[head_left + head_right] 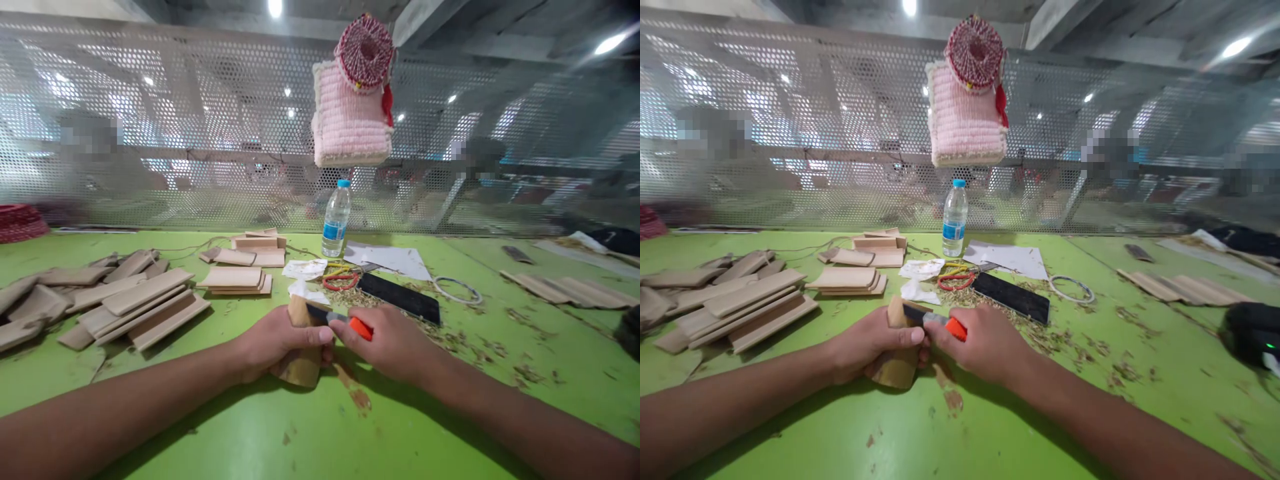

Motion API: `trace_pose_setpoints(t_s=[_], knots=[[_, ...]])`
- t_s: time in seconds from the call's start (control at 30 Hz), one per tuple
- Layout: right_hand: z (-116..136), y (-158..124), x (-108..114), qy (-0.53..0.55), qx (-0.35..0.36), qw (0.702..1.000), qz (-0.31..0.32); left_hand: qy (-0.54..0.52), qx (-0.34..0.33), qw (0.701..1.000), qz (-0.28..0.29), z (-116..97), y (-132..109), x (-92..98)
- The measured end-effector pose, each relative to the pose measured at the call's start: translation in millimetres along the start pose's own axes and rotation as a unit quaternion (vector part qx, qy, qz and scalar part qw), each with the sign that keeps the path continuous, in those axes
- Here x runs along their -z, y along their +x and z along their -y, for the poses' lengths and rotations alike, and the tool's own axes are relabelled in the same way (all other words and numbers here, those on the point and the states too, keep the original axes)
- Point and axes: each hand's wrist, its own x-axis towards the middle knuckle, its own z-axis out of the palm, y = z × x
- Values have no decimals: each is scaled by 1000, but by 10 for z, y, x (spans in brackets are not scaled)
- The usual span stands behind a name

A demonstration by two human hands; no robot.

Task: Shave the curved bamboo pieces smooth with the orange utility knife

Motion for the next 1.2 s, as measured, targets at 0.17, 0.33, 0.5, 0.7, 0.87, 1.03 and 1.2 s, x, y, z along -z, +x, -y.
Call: trace_pose_setpoints(t_s=[0.17,0.33,0.5,0.7,0.87,1.03,1.2], knots=[[75,-39,8,-2,5,999,34,15,-2,1000,-11,-22,0,-3],[58,-42,-16,-8,6,999,36,16,6,1000,-17,-19,8,-8],[16,-28,-52,-30,-8,1000,1,14,14,999,-31,-24,-2,-41],[-3,21,28,3,-39,998,-57,6,19,1000,-25,-16,-4,-26],[0,2,33,10,-8,1000,3,-13,50,999,11,-27,9,53],[-10,-14,10,22,38,998,54,-15,61,998,24,-41,11,77],[-3,-12,3,33,33,996,71,-4,39,999,17,-38,7,63]])
